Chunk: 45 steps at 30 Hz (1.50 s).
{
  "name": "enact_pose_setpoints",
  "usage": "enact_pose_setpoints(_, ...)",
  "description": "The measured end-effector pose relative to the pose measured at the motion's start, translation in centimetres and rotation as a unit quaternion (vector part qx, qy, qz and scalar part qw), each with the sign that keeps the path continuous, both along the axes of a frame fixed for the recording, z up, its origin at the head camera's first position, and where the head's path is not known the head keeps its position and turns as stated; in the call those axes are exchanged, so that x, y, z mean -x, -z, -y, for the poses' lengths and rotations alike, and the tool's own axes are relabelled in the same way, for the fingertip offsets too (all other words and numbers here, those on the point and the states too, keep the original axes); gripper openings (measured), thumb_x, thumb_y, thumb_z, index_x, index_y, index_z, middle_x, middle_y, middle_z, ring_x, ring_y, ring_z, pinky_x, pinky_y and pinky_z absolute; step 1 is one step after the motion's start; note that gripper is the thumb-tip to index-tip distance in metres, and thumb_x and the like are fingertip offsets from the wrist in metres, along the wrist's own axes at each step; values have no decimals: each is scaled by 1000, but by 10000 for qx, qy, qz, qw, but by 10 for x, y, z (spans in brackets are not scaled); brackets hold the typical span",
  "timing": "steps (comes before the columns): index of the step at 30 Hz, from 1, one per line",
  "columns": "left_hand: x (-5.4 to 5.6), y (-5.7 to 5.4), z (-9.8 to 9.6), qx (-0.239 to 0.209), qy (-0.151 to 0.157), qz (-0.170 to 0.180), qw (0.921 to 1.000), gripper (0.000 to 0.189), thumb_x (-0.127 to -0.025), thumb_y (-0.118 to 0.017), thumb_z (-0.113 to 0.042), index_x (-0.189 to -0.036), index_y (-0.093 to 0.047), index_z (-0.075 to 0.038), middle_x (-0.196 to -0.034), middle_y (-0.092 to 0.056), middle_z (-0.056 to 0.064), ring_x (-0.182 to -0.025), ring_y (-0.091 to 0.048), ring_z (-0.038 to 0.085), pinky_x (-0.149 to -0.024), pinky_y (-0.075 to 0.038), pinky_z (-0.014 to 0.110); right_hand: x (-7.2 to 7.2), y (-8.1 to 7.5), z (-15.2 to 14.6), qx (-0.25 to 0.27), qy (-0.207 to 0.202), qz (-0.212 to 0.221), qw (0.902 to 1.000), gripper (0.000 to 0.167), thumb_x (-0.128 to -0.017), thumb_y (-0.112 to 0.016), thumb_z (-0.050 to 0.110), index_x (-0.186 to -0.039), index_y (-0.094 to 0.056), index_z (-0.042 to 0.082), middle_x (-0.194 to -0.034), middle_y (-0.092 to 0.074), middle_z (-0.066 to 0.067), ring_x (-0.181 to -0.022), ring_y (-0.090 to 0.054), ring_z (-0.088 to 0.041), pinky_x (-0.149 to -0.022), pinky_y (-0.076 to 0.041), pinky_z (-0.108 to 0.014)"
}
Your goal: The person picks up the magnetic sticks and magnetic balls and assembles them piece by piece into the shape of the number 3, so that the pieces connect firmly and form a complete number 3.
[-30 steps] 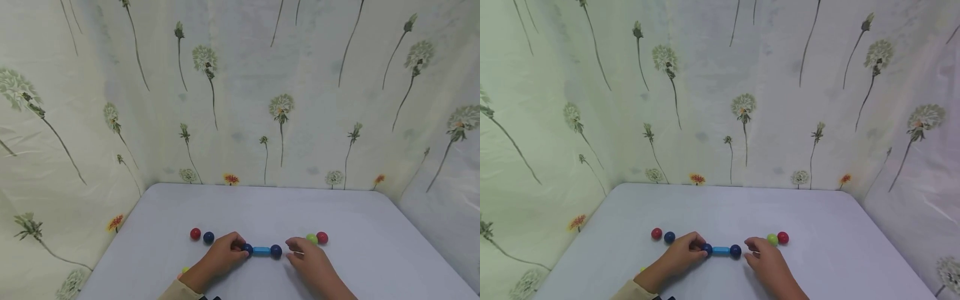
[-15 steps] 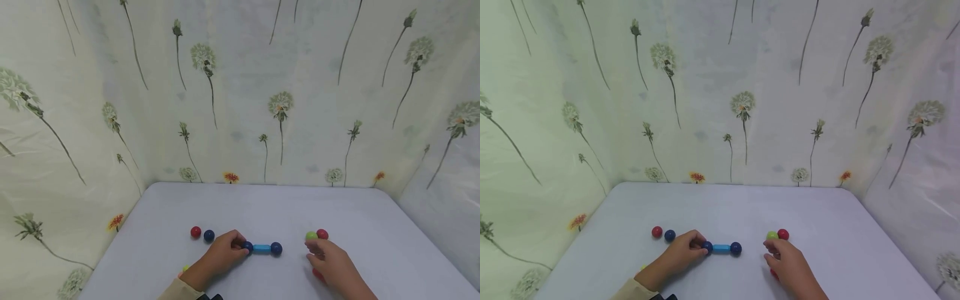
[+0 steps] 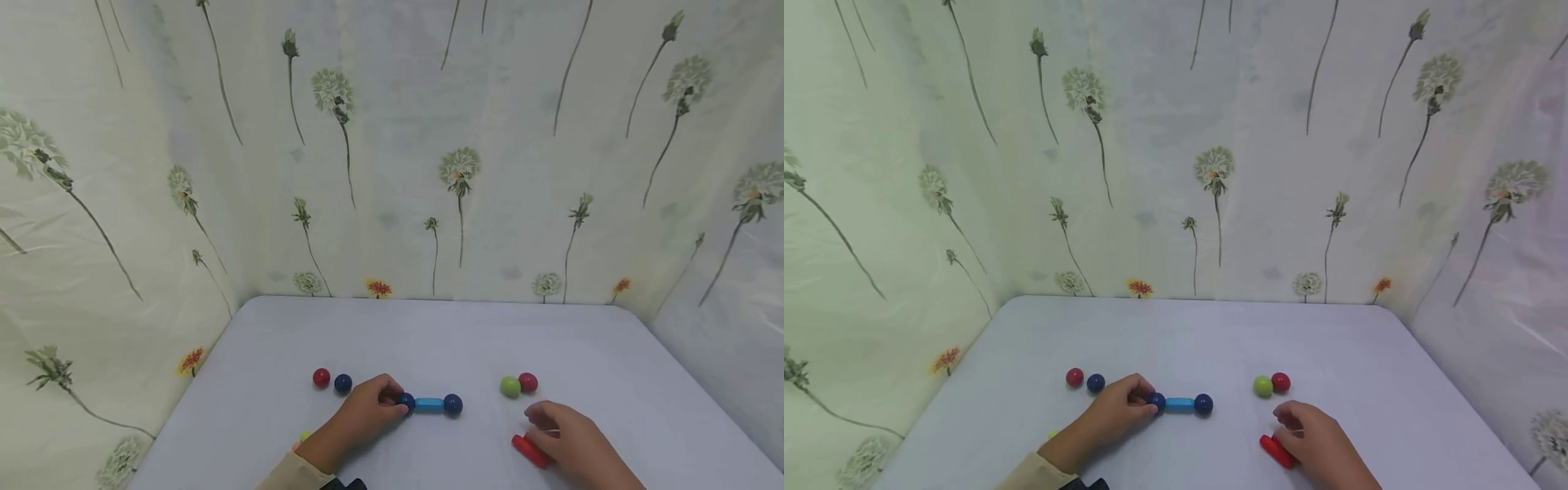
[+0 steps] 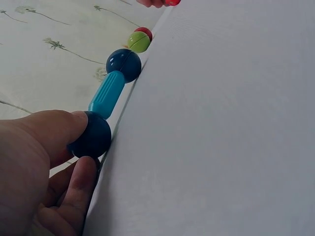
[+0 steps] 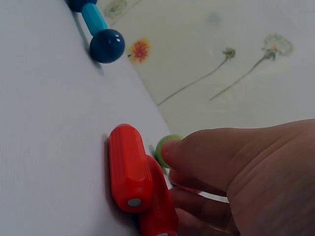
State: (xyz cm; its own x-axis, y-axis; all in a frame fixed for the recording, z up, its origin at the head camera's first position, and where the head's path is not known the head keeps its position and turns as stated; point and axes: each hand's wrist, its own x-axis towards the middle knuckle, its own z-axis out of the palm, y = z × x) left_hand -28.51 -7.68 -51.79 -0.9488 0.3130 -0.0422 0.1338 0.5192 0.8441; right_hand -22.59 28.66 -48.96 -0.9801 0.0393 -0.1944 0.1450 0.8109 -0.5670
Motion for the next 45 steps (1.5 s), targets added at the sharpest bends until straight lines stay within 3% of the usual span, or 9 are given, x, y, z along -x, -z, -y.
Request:
enact_pose_setpoints(10,0,0,1,72,-11,51,10000,23,-92,-82,-29,-110,-69,-24,-102,-69,-9,-94,-62,11,-89,-57,35,0,7,-13,8,-53,252,9997,32,-91,-82,25,-118,-72,10,-109,-74,-1,-101,-68,-20,-87,-60,-46)
enact_pose_setpoints(26,-1,-5,1,33,17,19,10000,22,-92,-82,-28,-110,-69,-22,-102,-69,-8,-94,-62,12,-88,-57,37,-3,3,-20,70,-173,411,9990,36,-87,-85,30,-114,-72,9,-101,-73,1,-93,-66,-17,-83,-61,-43)
enact_pose_setpoints(36,-1,-3,1,62,25,-16,10000,24,-92,-82,-26,-111,-69,-21,-102,-69,-9,-93,-62,11,-87,-57,36,-4,6,-14,-273,-247,409,9985,18,-87,-82,18,-101,-73,11,-87,-68,3,-82,-60,-16,-79,-59,-40)
enact_pose_setpoints(45,2,2,3,64,97,-54,9999,25,-92,-82,-29,-111,-68,-22,-103,-69,-9,-94,-63,9,-89,-57,36,-4,7,-16,-418,-267,520,9974,14,-89,-81,16,-100,-73,11,-87,-69,3,-82,-60,-17,-79,-59,-41)
